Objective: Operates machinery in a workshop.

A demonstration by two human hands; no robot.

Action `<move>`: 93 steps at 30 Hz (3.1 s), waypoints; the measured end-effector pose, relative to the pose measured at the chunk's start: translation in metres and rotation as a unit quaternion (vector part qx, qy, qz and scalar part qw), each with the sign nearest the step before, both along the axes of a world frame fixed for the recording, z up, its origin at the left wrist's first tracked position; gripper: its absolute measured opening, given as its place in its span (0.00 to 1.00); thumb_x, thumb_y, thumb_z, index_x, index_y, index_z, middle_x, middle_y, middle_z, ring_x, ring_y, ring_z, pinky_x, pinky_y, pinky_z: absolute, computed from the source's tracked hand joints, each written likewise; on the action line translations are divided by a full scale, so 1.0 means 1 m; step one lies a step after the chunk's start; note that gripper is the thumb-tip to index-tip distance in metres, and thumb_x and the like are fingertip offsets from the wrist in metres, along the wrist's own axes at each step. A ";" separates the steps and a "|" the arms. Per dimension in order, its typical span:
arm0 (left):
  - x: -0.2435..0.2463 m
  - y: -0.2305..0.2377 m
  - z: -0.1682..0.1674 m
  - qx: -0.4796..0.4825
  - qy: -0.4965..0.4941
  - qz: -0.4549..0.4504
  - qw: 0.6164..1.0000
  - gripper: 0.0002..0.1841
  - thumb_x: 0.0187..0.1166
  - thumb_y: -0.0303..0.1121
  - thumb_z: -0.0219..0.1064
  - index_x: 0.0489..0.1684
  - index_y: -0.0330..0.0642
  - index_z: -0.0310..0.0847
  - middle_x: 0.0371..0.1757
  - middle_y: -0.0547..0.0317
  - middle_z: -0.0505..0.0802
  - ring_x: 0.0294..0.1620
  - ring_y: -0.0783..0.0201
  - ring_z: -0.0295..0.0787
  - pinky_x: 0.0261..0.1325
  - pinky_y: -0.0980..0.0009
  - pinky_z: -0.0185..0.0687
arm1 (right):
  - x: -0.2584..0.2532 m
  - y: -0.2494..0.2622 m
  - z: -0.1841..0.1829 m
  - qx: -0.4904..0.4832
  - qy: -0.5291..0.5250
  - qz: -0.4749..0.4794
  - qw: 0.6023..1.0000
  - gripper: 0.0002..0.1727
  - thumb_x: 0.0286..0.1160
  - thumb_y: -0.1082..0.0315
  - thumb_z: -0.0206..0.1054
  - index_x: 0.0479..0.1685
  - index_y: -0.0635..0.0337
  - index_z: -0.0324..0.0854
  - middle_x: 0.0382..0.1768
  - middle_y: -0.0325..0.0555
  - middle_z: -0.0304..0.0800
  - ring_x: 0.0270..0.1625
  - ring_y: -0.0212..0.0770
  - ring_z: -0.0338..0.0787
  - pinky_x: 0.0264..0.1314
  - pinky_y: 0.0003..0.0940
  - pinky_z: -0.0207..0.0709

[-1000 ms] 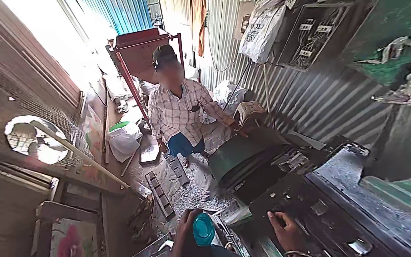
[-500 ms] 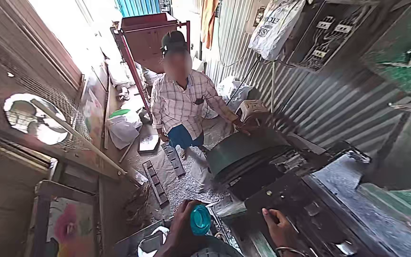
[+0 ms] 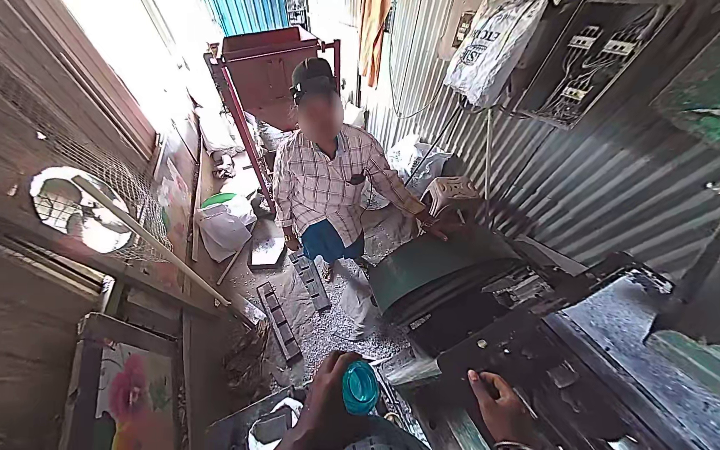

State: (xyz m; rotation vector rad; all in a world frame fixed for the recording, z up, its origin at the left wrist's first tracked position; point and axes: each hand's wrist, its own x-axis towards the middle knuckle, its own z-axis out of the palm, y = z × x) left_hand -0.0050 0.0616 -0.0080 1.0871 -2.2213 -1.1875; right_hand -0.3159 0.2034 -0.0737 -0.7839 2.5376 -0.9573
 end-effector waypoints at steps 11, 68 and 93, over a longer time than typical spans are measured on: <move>-0.003 0.002 -0.006 -0.018 0.013 0.012 1.000 0.46 0.38 0.47 0.92 0.68 0.43 0.83 0.63 0.48 0.90 0.66 0.54 0.87 0.70 0.55 0.84 | -0.002 0.000 0.004 0.023 -0.001 0.007 1.000 0.21 0.80 0.60 0.70 0.51 0.75 0.87 0.51 0.73 0.90 0.58 0.69 0.88 0.65 0.70 0.73; -0.001 0.007 -0.003 0.010 0.005 0.014 1.000 0.47 0.39 0.46 0.92 0.71 0.47 0.80 0.66 0.50 0.88 0.69 0.56 0.84 0.73 0.56 0.81 | -0.004 -0.001 0.009 -0.005 -0.013 -0.019 1.000 0.17 0.81 0.62 0.70 0.45 0.73 0.88 0.44 0.70 0.90 0.51 0.64 0.88 0.60 0.67 0.73; 0.006 0.009 0.005 0.028 0.022 0.013 0.999 0.49 0.39 0.38 0.93 0.73 0.39 0.79 0.70 0.42 0.86 0.70 0.50 0.84 0.73 0.53 0.82 | -0.014 0.007 -0.005 -0.088 -0.116 -0.038 0.989 0.21 0.80 0.64 0.69 0.51 0.80 0.82 0.44 0.67 0.87 0.46 0.46 0.85 0.57 0.48 0.79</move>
